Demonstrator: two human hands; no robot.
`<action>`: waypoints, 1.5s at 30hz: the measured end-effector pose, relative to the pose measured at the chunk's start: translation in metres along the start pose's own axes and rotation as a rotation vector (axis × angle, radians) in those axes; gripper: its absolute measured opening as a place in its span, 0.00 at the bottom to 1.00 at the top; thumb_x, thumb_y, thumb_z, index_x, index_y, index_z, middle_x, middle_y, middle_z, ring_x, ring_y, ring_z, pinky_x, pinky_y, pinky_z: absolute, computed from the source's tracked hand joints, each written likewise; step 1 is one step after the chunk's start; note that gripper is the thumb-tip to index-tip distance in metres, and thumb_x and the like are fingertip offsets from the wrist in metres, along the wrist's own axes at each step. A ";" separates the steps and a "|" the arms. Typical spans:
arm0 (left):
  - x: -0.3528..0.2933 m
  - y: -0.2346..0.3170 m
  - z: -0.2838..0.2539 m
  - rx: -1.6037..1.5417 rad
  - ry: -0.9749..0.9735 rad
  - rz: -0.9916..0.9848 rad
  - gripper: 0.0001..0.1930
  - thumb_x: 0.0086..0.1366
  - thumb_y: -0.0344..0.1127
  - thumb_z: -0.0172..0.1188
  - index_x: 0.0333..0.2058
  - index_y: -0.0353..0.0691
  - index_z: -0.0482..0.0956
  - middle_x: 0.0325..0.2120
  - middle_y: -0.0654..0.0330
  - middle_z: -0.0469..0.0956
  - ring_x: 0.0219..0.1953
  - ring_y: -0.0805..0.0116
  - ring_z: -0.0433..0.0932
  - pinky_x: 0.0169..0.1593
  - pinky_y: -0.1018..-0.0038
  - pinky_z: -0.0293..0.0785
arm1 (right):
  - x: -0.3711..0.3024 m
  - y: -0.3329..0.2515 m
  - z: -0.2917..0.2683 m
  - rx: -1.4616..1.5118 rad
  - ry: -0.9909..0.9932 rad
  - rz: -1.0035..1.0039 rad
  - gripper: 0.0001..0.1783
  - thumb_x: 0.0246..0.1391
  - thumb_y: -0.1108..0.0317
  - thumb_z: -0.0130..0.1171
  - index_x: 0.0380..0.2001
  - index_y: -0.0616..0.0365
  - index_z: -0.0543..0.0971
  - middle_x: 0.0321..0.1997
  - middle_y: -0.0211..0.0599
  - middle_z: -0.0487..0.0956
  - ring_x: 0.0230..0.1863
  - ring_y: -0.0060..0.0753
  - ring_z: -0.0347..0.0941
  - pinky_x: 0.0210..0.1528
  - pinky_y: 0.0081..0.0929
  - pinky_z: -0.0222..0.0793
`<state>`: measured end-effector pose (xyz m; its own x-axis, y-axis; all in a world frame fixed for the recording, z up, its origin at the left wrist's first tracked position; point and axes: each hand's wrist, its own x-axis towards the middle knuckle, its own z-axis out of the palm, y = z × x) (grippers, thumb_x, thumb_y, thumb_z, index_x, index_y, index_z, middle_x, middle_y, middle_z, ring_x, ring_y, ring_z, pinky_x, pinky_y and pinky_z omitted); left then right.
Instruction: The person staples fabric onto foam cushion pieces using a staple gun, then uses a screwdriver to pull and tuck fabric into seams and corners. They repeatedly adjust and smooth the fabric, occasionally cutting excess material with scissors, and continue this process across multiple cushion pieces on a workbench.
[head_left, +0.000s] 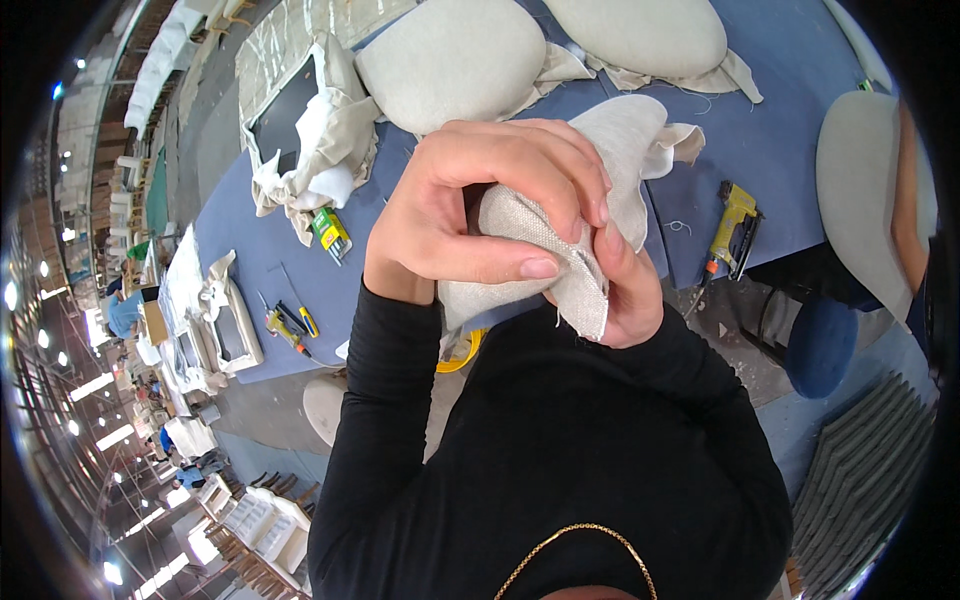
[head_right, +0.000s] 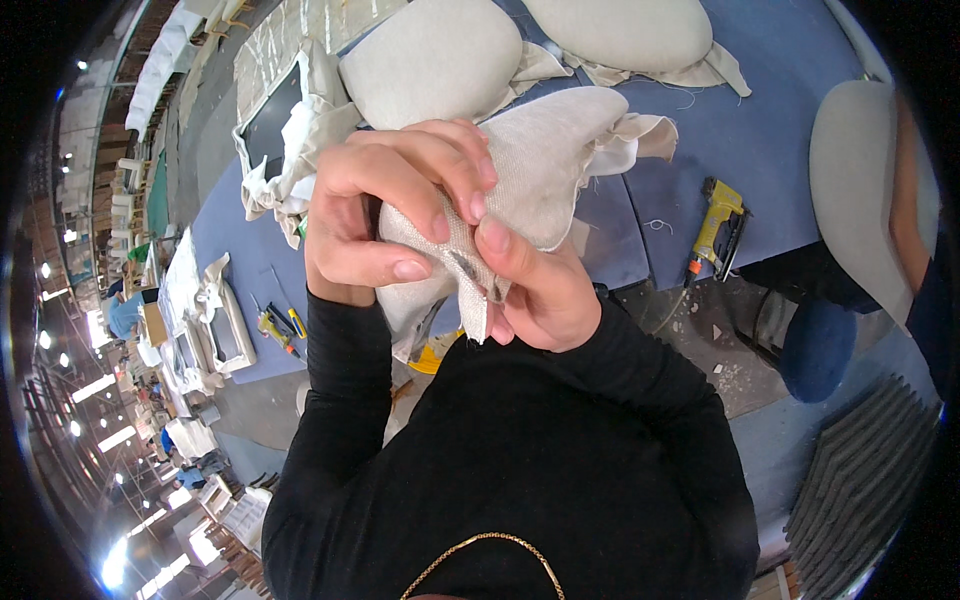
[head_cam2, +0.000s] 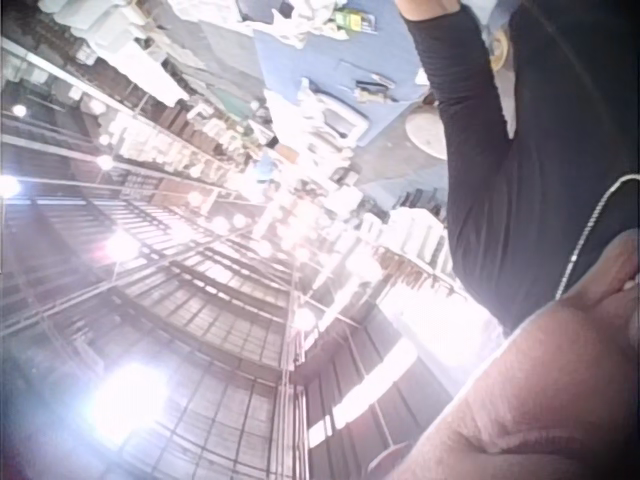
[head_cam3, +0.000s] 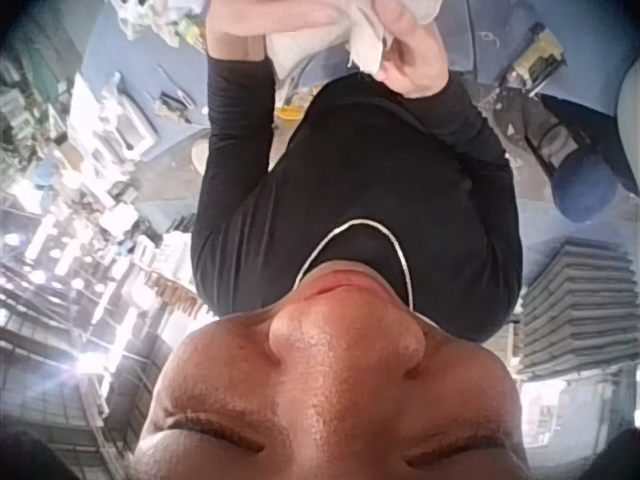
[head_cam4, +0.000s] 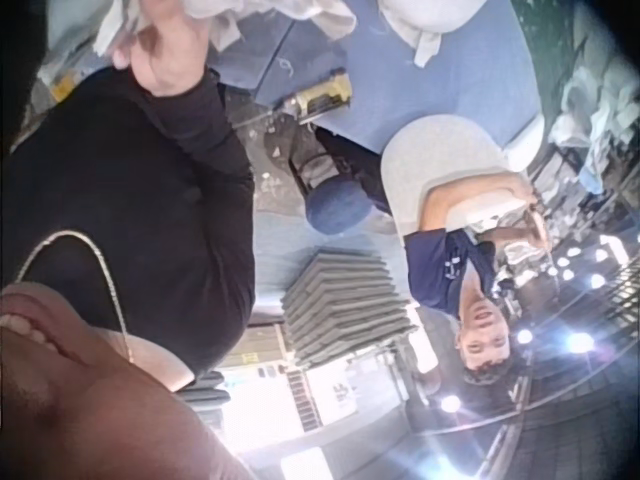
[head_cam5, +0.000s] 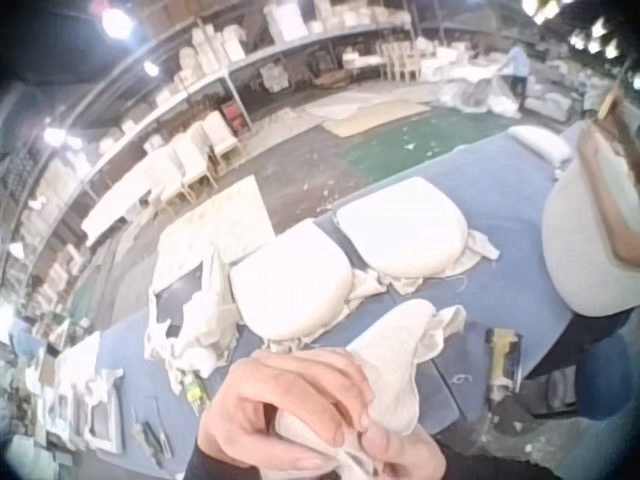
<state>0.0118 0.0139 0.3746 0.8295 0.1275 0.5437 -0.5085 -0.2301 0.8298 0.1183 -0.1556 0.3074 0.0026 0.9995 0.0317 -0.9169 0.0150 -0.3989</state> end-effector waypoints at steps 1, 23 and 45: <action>-0.004 -0.002 -0.004 0.026 -0.028 -0.035 0.12 0.54 0.41 0.74 0.32 0.40 0.87 0.41 0.47 0.87 0.49 0.46 0.83 0.61 0.49 0.72 | 0.001 0.000 0.001 -0.008 -0.003 -0.022 0.34 0.71 0.51 0.61 0.70 0.57 0.63 0.44 0.36 0.81 0.24 0.21 0.78 0.18 0.17 0.70; -0.103 0.050 0.031 0.800 1.159 -0.525 0.42 0.65 0.61 0.67 0.61 0.27 0.73 0.54 0.47 0.79 0.56 0.56 0.78 0.64 0.61 0.70 | 0.075 0.095 0.030 -0.293 -0.230 -0.146 0.18 0.68 0.65 0.63 0.55 0.65 0.80 0.45 0.41 0.86 0.46 0.31 0.83 0.47 0.34 0.79; -0.173 0.120 0.092 0.884 1.043 -0.138 0.42 0.51 0.64 0.76 0.48 0.28 0.79 0.40 0.35 0.85 0.41 0.48 0.84 0.46 0.51 0.73 | 0.019 -0.013 -0.184 -0.760 -0.080 0.069 0.28 0.67 0.60 0.65 0.66 0.59 0.74 0.61 0.35 0.80 0.63 0.29 0.74 0.68 0.34 0.70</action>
<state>-0.1716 -0.1250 0.3688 0.1046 0.7678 0.6320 0.2042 -0.6386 0.7420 0.2038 -0.1317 0.1446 -0.1004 0.9942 0.0382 -0.3872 -0.0036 -0.9220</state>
